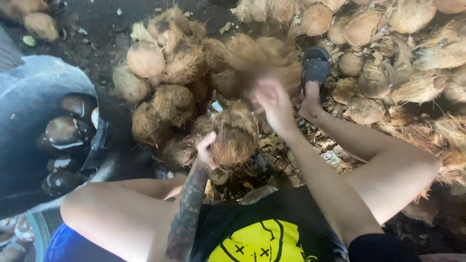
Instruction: A person is sitting on a pile of coconut husks, using a knife to peel the outer layer off coconuts and placing the cleaned coconuts into a bucket.
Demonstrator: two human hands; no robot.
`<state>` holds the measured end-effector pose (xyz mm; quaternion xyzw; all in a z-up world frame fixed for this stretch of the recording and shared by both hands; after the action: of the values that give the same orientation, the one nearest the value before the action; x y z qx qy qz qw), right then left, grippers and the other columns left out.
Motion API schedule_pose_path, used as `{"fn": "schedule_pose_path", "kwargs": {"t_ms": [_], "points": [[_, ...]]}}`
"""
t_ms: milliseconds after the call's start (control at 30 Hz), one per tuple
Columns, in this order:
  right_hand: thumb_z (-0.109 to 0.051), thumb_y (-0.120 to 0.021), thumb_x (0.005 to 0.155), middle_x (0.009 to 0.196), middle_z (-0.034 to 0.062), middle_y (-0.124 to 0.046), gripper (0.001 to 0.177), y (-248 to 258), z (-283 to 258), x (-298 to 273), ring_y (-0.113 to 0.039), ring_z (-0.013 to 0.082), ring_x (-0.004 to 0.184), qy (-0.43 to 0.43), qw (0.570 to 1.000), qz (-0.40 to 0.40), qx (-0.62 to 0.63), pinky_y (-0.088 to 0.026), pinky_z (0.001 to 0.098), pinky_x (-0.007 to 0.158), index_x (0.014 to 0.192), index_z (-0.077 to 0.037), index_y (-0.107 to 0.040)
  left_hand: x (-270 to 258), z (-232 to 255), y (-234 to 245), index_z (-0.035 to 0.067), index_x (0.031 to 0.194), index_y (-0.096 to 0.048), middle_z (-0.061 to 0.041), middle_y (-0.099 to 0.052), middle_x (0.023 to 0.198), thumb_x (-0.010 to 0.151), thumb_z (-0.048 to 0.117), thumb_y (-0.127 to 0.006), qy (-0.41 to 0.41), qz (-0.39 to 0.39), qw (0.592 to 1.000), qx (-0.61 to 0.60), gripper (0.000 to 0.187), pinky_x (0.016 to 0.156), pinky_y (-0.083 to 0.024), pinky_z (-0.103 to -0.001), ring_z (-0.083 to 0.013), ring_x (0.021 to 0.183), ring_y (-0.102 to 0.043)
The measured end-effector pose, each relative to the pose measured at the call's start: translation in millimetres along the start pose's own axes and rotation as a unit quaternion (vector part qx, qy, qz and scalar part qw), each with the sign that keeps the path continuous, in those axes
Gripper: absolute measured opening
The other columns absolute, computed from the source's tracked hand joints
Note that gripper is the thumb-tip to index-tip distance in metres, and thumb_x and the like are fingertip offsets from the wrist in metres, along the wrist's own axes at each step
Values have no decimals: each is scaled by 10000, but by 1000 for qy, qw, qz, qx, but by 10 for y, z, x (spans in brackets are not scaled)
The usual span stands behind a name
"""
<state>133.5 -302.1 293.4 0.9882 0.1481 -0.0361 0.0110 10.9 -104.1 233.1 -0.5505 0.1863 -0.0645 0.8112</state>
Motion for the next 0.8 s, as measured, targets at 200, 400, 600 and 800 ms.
{"fn": "schedule_pose_path", "kwargs": {"t_ms": [200, 400, 600, 800], "points": [[-578, -610, 949, 1368, 311, -648, 729, 103, 1573, -776, -605, 470, 1329, -274, 828, -225, -435, -494, 600, 1096, 1408, -14, -556, -72, 378, -251, 7, 1163, -721, -260, -762, 957, 873, 678, -685, -28, 142, 987, 64, 732, 850, -636, -570, -393, 854, -768], [-445, -775, 836, 1295, 268, -730, 635, -89, 2090, -829, -670, 432, 1286, -306, 771, -249, -500, -569, 597, 1048, 1305, -27, -679, -57, 232, 481, 46, 1322, -704, -250, -742, 1232, 886, 519, -711, -122, 146, 981, -32, 644, 1055, -544, -614, -429, 1145, -716], [-334, -645, 781, 1196, 290, -742, 547, -50, 2094, -644, -693, 457, 1223, -353, 839, -137, -391, -554, 591, 1007, 1191, 13, -752, -105, 41, 934, 90, 1309, -717, -167, -793, 1145, 862, 559, -750, -85, 286, 954, 11, 648, 791, -661, -474, -325, 834, -775], [-76, -645, 826, 736, 173, -674, 105, -210, 249, -739, -657, 303, 677, -169, 975, -96, -105, -518, 421, 644, 914, -25, -671, -5, -42, 1188, 82, 1387, -680, -189, -726, 1337, 866, 616, -751, -107, 292, 950, -38, 749, 1028, -588, -569, -375, 1167, -733]]}}
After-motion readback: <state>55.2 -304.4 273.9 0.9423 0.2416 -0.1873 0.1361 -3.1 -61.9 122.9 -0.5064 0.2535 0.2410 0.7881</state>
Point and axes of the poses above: each hand's wrist, its own x-axis towards the middle knuckle, its own y-axis out of the back of the hand, z = x × y, the point moved 2 cm from there along x, towards the middle knuckle
